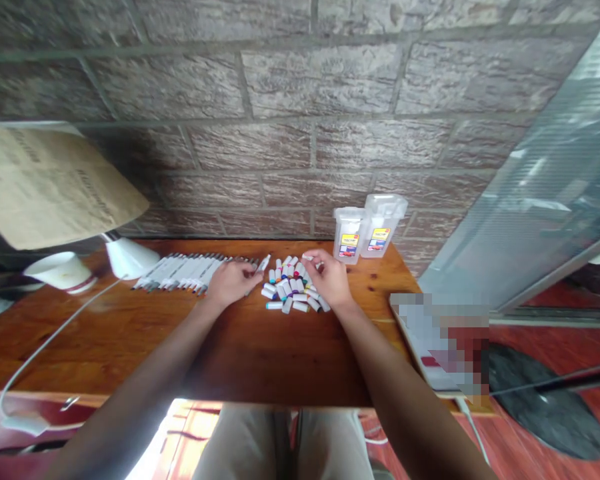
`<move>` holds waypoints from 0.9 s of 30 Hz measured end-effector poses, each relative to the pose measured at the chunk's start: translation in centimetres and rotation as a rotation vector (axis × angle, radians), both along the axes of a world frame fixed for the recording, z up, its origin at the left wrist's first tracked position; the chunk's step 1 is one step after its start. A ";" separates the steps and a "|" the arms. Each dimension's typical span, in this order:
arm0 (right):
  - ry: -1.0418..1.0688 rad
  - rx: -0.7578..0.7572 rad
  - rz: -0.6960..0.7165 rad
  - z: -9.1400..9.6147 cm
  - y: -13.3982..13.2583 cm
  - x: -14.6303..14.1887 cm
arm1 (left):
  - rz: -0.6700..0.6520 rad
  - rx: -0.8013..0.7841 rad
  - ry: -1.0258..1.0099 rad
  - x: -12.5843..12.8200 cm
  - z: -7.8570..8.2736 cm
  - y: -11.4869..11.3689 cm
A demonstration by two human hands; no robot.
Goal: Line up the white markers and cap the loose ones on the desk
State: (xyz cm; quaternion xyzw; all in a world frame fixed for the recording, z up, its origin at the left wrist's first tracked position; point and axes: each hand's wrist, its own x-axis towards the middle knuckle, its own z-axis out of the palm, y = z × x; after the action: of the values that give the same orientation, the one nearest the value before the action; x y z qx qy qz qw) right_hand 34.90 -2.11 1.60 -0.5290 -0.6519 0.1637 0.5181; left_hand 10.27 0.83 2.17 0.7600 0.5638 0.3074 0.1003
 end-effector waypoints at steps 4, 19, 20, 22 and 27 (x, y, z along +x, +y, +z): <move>0.030 0.010 0.064 -0.6 0.6 0.3 | -0.002 -0.083 -0.744 -0.8 0.2 0.8; 0.002 0.083 0.240 0.7 -1.6 -1.0 | -0.340 -0.566 -1.461 -0.1 1.1 0.4; 0.026 0.059 0.276 0.7 -1.7 -1.2 | -0.345 -0.575 -1.462 -0.1 1.1 0.4; 0.085 0.020 0.316 0.8 -1.9 -1.5 | -0.339 -0.581 -1.458 -0.2 1.1 0.4; 0.350 -0.115 0.448 1.2 -2.1 -2.3 | -0.336 -0.602 -1.441 -0.1 1.0 0.3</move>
State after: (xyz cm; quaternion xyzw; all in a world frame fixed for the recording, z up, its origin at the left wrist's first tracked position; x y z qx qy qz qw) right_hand 32.59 -4.24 2.80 -0.3639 -0.6429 0.3995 0.5428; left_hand 10.15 1.09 3.21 0.3895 0.2971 0.5383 0.6858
